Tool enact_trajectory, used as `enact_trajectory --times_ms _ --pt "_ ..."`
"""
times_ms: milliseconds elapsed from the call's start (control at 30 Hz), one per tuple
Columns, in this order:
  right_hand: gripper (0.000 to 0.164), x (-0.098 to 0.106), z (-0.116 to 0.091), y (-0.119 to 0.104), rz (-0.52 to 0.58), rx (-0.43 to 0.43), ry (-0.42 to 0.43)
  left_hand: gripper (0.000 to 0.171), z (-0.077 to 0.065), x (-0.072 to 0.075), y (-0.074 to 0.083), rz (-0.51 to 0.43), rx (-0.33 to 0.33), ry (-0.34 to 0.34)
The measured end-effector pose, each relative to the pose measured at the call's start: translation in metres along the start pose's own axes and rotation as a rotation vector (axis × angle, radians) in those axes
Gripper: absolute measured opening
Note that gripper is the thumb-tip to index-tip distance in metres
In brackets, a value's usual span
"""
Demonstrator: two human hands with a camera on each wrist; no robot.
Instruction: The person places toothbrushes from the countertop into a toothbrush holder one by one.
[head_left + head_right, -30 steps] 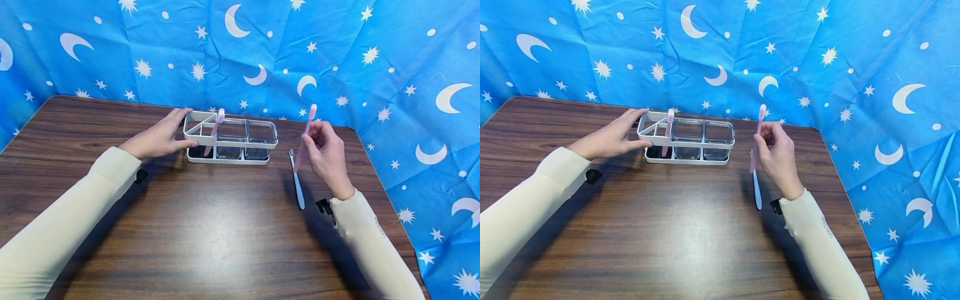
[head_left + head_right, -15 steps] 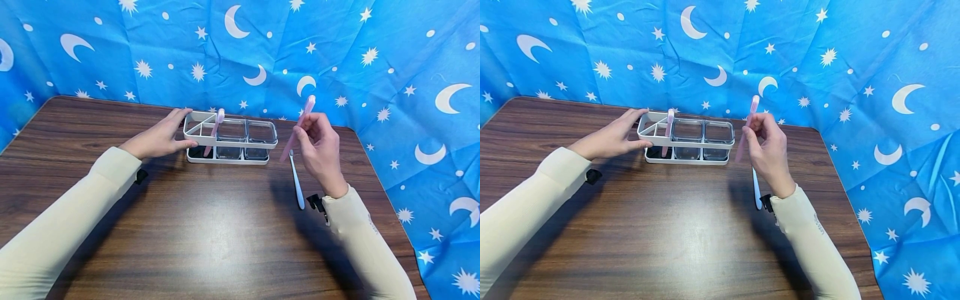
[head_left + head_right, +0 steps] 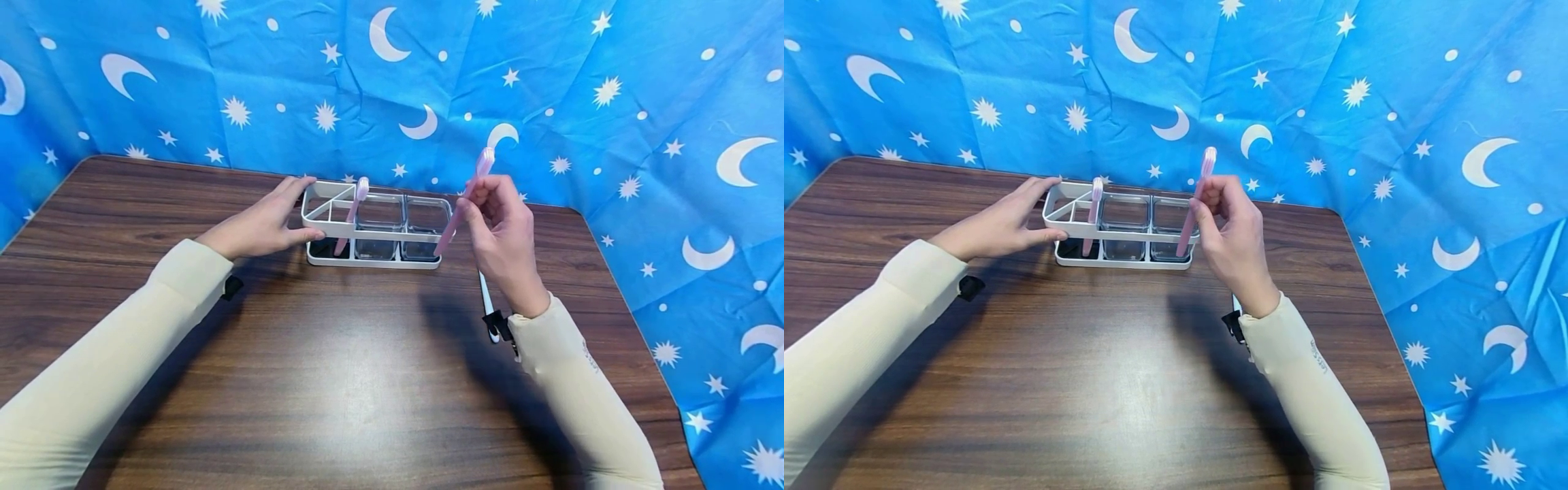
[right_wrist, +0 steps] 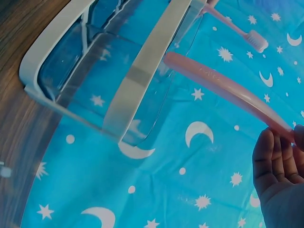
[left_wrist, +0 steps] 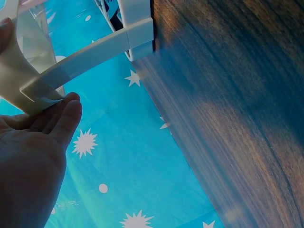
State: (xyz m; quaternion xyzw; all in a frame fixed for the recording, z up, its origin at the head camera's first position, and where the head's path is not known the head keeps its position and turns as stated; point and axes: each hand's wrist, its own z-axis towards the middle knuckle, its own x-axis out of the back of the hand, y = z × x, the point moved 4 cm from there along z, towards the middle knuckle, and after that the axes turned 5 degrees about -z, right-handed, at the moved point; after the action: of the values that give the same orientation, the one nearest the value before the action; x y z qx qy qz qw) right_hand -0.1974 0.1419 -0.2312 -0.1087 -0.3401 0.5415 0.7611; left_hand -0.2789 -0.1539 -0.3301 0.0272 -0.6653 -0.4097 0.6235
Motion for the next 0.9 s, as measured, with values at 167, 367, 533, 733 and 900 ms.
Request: enact_trajectory --times_ms 167,367,533,733,900 --pt "0.016 -0.008 0.001 -0.004 0.035 0.003 -0.015 0.089 0.000 0.000 0.001 -0.002 0.003 -0.003" --pt "0.017 -0.020 0.002 -0.007 0.061 0.025 -0.026 0.089 -0.001 0.001 0.002 -0.006 0.003 -0.004" --pt "0.017 -0.030 0.004 -0.010 0.052 0.063 -0.030 0.089 -0.001 0.000 0.002 -0.004 0.013 -0.006" --pt "0.018 -0.039 0.007 -0.015 0.044 0.118 -0.023 0.090 0.000 0.000 0.001 -0.001 0.012 -0.009" --pt "0.020 -0.044 0.011 -0.021 0.075 0.157 -0.002 0.090 0.000 0.000 0.001 0.001 0.009 -0.007"
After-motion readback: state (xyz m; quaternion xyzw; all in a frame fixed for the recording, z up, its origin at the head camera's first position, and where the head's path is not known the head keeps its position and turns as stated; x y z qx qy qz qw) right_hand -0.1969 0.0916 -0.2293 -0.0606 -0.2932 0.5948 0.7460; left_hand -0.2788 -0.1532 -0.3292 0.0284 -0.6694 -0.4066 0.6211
